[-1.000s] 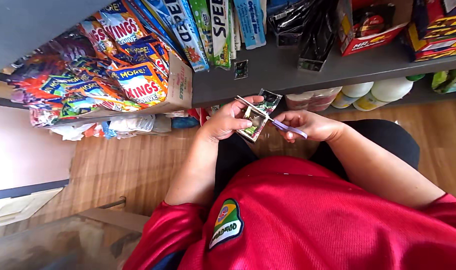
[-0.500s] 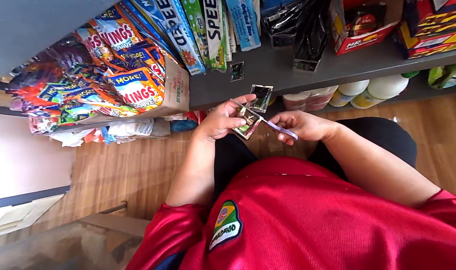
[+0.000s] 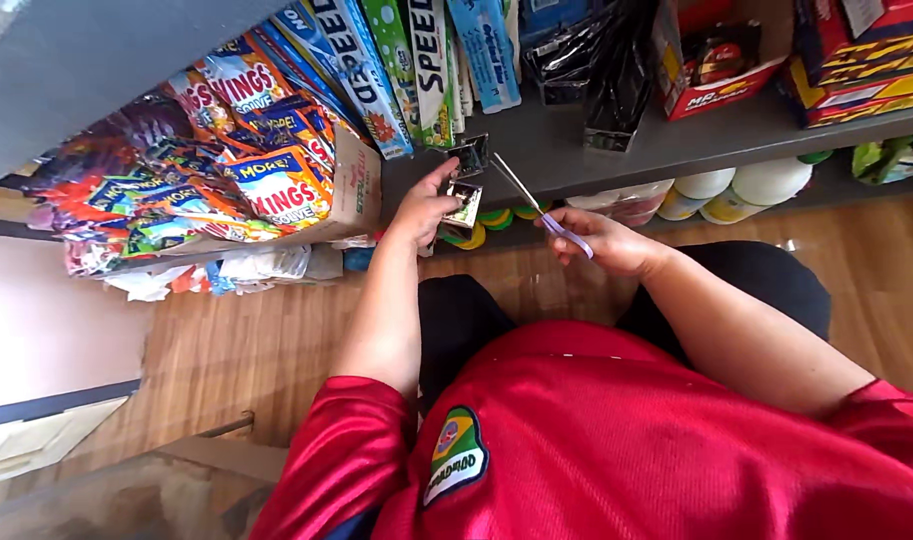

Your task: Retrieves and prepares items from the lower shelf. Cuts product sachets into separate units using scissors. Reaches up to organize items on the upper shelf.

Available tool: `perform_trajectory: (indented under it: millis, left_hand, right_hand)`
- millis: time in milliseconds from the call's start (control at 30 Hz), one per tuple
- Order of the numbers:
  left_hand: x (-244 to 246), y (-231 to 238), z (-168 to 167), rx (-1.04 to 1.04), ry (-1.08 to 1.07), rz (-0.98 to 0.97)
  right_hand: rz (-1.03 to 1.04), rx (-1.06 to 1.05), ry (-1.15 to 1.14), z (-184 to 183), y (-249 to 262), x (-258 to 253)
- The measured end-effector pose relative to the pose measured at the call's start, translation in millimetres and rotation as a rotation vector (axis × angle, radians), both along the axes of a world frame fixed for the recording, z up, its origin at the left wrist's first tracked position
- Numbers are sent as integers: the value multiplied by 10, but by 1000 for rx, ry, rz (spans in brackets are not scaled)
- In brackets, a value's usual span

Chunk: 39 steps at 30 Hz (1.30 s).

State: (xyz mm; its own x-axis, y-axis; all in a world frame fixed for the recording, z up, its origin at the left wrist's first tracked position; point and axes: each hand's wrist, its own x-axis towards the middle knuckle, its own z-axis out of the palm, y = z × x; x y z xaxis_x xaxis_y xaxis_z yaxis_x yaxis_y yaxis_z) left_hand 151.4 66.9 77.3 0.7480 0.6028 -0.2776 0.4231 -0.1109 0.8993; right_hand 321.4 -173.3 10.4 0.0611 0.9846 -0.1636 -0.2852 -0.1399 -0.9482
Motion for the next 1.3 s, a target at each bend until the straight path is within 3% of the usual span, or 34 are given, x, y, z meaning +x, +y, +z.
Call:
perform_trajectory:
  millis: [100,267,500,600,700,833,1067,1300]
  left_hand:
    - [146,52,35,75,71,-35]
    - [184,-61,100,261,83,103]
    - [177,-940,39,189,-30,-88]
    - [220,-1095,-8,197,-120,-148]
    - [212,-1209,-20,55,-187,-220]
    - [203,-1317,-40,54,-159,-227]
    - [237,-1107,124,254,-98,-147]
    - [-8,-606,461,236,-275,128]
  right_hand:
    - [-25,3,20,-17,15,7]
    - [-108,49,10,-47,21,-45]
    - [-282,125,-48,-93,88,-245]
    - [-434,98,50,-67,108,-273]
    - [-632,139,255,6,90,-234]
    - [-738,184,218,14,45,-159]
    - [-635,181,111,40,9,-85]
    - [-55,115,50,98,-136,144]
